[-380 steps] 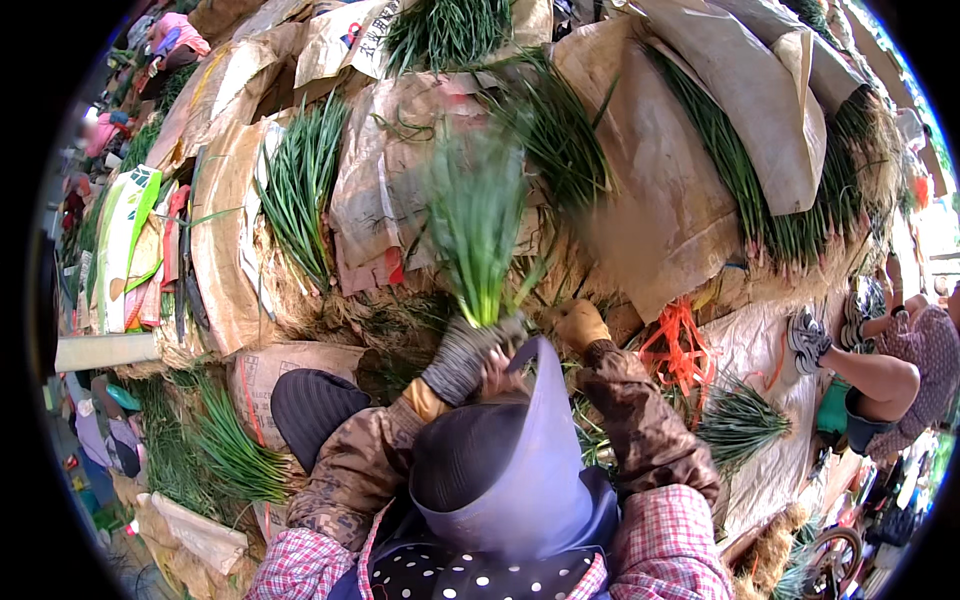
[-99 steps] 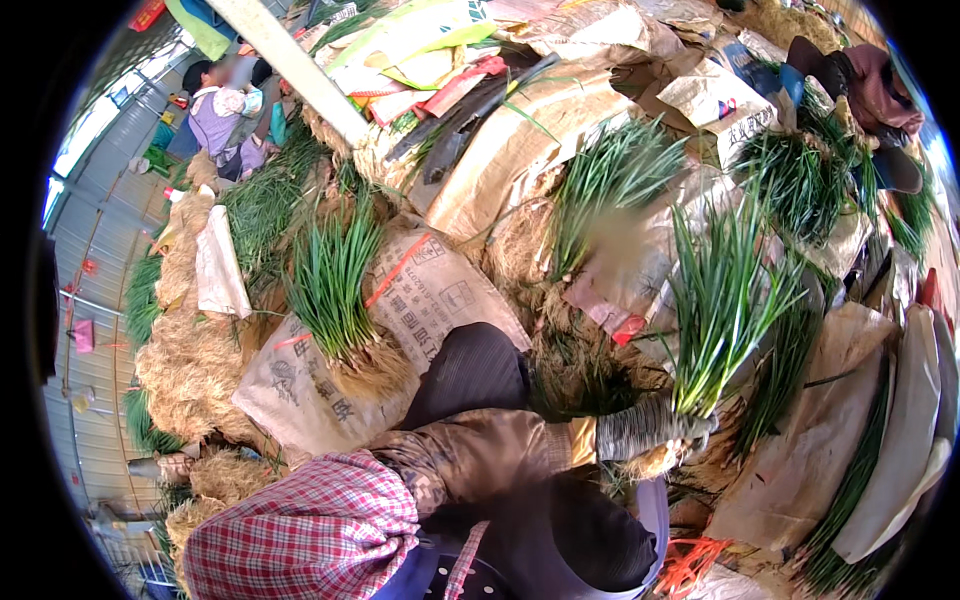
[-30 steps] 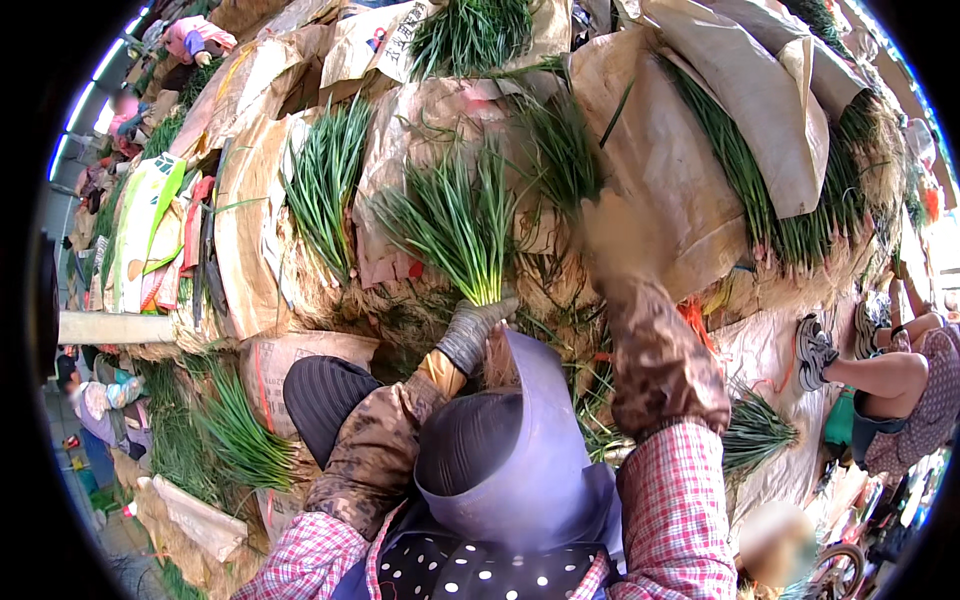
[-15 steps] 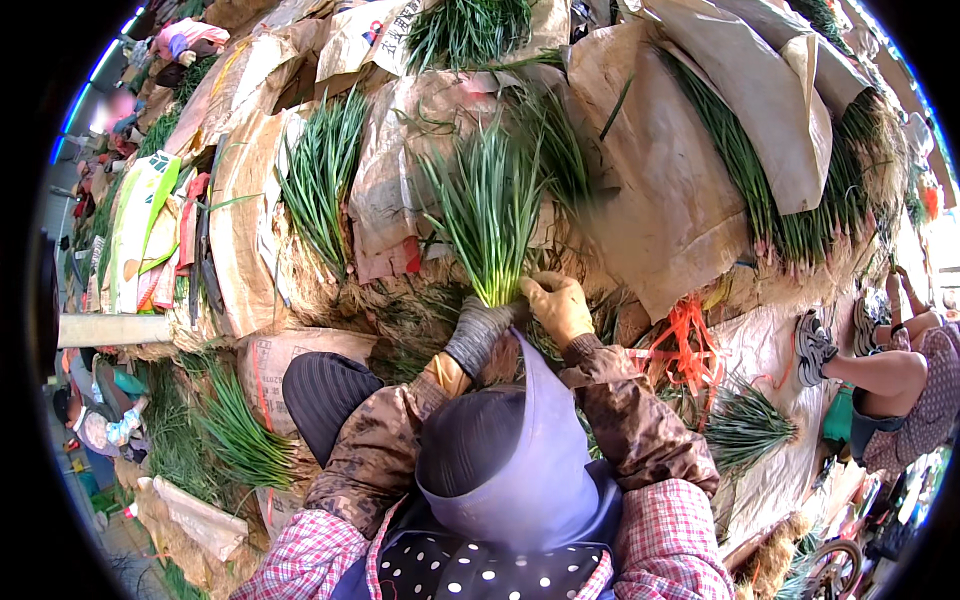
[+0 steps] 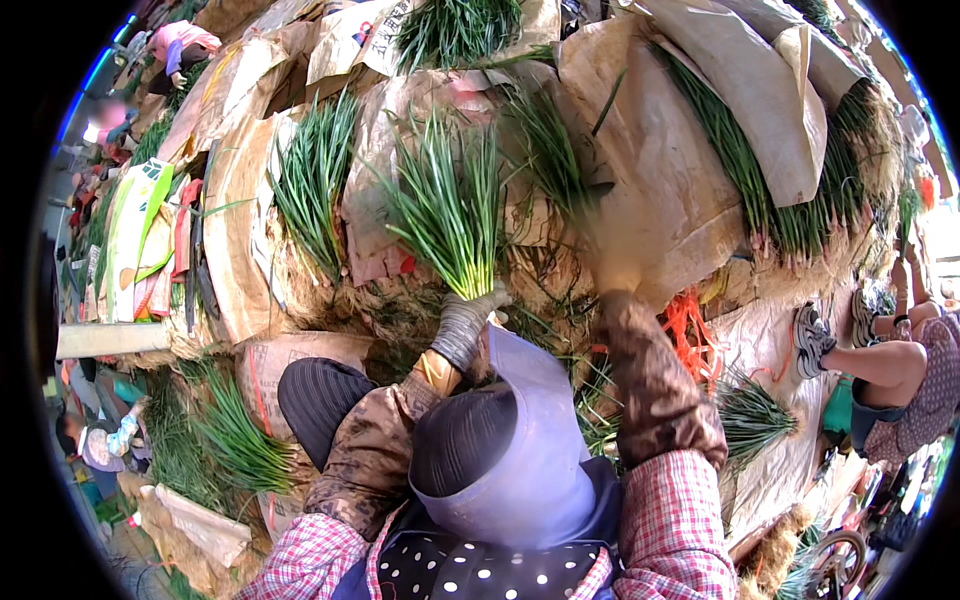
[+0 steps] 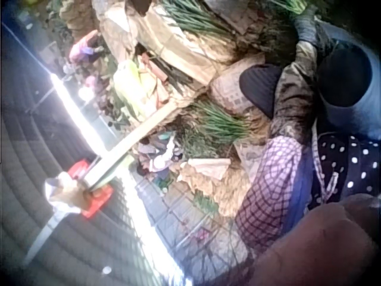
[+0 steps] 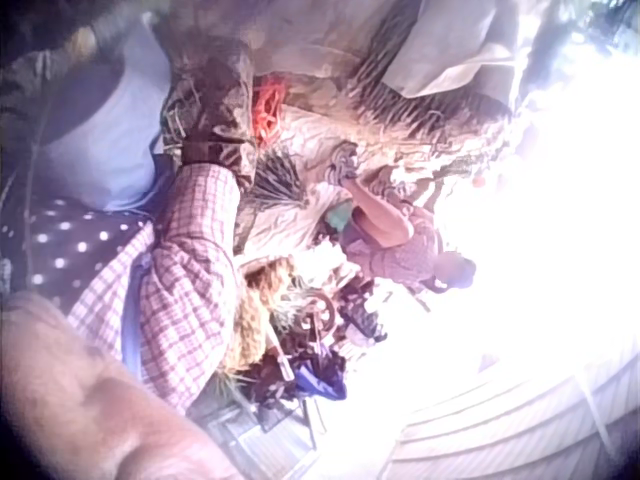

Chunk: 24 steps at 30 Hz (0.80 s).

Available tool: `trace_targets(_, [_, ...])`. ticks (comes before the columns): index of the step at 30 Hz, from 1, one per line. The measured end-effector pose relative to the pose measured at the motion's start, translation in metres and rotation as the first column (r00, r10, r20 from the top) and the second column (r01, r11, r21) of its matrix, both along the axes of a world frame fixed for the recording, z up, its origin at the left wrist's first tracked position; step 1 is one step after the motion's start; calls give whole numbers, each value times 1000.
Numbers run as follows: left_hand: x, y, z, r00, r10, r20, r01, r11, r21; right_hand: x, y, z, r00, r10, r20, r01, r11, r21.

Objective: The person sorts bundles of green leaf vegetables by hand while sitting on the ground, gathering them into bunches and placing them onto different piles.

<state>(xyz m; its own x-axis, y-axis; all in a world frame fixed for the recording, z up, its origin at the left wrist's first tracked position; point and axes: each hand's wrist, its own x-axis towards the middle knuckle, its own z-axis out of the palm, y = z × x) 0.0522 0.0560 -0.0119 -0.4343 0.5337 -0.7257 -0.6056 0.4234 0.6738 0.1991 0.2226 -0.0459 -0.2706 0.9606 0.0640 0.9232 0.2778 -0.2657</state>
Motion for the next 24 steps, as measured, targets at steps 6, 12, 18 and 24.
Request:
trace_targets(6, [-6, -2, -3, 968, 70, 240, -115, 977, 181, -21, 38, 26, 970, 243, -13, -239, 938, -250])
trace_targets(12, [-32, -2, -1, 961, 84, 263, -169, 932, 320, -31, 10, 25, 835, 157, -527, -331, 909, -253])
trace_targets(18, [-23, -5, -16, 956, 121, 269, -209, 921, 329, -18, -40, 45, 888, 322, -327, -348, 937, -23])
trace_targets(24, [-15, -3, -23, 990, -127, -55, 120, 986, -115, -26, -96, 45, 828, 367, -424, -465, 873, -151])
